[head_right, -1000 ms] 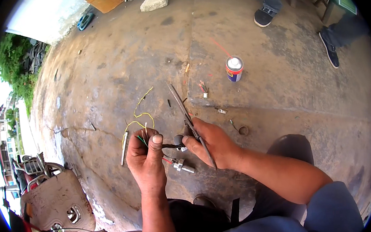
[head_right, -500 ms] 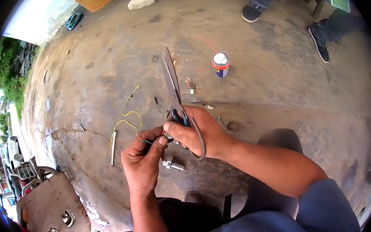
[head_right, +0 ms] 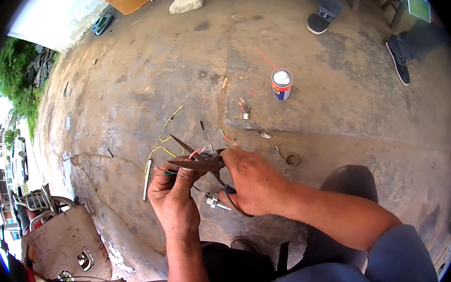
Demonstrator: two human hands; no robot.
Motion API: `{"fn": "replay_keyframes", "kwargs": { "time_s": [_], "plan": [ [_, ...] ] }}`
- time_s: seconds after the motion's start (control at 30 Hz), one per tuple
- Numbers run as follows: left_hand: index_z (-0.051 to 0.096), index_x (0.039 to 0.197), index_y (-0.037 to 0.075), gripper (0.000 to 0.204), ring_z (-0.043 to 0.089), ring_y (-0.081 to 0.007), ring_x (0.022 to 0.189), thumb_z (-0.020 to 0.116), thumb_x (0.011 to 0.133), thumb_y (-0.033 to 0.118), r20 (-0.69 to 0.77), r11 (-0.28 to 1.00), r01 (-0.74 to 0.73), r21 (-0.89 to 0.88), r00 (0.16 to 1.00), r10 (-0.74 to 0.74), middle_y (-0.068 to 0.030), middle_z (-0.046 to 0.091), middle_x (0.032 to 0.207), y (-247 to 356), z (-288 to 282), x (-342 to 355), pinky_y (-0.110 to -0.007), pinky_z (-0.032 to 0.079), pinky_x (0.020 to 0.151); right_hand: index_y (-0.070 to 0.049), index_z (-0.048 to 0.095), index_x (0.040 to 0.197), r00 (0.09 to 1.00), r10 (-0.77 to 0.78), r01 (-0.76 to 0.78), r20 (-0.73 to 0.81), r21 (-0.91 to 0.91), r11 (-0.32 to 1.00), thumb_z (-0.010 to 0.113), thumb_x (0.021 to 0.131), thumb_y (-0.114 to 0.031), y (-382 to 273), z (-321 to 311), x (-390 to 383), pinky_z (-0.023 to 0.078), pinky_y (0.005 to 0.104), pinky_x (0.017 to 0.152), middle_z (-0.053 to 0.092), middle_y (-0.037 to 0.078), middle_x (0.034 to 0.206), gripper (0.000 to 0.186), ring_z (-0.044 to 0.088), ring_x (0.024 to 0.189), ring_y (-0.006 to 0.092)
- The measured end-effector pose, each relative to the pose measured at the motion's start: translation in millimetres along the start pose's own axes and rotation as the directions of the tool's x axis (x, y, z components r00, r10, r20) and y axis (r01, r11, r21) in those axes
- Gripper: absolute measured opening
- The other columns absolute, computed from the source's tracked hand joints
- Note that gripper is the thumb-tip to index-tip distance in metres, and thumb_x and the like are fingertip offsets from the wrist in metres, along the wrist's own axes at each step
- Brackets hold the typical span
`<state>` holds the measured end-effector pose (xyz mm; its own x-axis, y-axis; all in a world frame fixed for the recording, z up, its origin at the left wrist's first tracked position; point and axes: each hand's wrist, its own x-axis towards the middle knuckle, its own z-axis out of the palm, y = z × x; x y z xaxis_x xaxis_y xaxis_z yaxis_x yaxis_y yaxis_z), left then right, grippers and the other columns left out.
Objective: The person repairs a wiring harness by using scissors to strip insulation from wires and then applying black adhesive tape to secure and insulate the connections.
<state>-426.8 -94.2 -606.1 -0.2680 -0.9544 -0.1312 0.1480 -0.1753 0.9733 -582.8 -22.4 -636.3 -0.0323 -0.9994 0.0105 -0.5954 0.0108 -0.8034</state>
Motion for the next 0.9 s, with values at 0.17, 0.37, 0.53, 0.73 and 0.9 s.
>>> {"fn": "replay_keyframes", "kwargs": {
  "time_s": [0.17,0.37,0.53,0.73,0.9],
  "plan": [
    [0.07,0.093,-0.003,0.005,0.07,-0.019,0.087,0.072,0.094,0.002,0.018,0.992,-0.05,0.12,0.999,0.048,-0.0114,0.074,0.095,0.3,0.6,-1.6,-0.035,0.057,0.086,0.004,0.048,0.105,0.999,-0.025,0.024,-0.031,-0.006,1.0,0.08,0.081,-0.02,-1.0,1.0,0.1,0.049,0.0521,0.083,0.061,0.026,0.099,0.047,0.062,0.096,0.0462],
    [0.069,0.09,-0.002,0.005,0.068,-0.0172,0.084,0.074,0.091,-0.001,0.024,0.986,-0.051,0.157,0.999,0.048,-0.0101,0.074,0.089,-2.3,-2.4,-2.6,-0.033,0.055,0.084,0.004,0.047,0.102,1.0,-0.017,0.017,-0.025,0.011,1.0,0.08,0.081,-0.02,-2.3,0.7,-2.6,0.049,0.0516,0.082,0.06,0.026,0.098,0.046,0.062,0.094,0.0456],
    [0.069,0.088,-0.001,0.006,0.068,-0.0169,0.083,0.074,0.09,-0.001,0.031,0.989,-0.053,0.137,0.998,0.049,-0.0098,0.074,0.087,1.0,-0.7,-3.2,-0.032,0.054,0.082,0.004,0.046,0.1,1.0,-0.012,0.012,-0.019,0.007,1.0,0.079,0.082,-0.021,-5.2,1.7,-4.0,0.048,0.0518,0.081,0.06,0.025,0.095,0.045,0.062,0.092,0.0454],
    [0.069,0.09,-0.002,0.005,0.068,-0.0175,0.081,0.073,0.091,0.0,0.001,0.988,-0.05,0.144,0.999,0.051,-0.0108,0.074,0.089,4.2,0.8,-4.7,-0.032,0.055,0.081,0.003,0.047,0.098,1.0,0.011,-0.011,-0.02,0.0,1.0,0.078,0.082,-0.022,-5.3,4.4,-3.5,0.049,0.0524,0.075,0.061,0.025,0.09,0.043,0.062,0.084,0.0467],
    [0.069,0.096,-0.002,0.006,0.066,-0.0125,0.083,0.074,0.092,-0.002,0.002,0.996,-0.06,0.062,0.998,0.06,-0.0075,0.072,0.093,3.9,3.9,-5.7,-0.027,0.054,0.079,0.002,0.048,0.099,0.997,0.004,-0.006,-0.077,-0.027,1.0,0.08,0.08,-0.023,-3.5,7.0,-1.7,0.048,0.0522,0.075,0.062,0.025,0.089,0.045,0.063,0.084,0.0458]
  ]
}}
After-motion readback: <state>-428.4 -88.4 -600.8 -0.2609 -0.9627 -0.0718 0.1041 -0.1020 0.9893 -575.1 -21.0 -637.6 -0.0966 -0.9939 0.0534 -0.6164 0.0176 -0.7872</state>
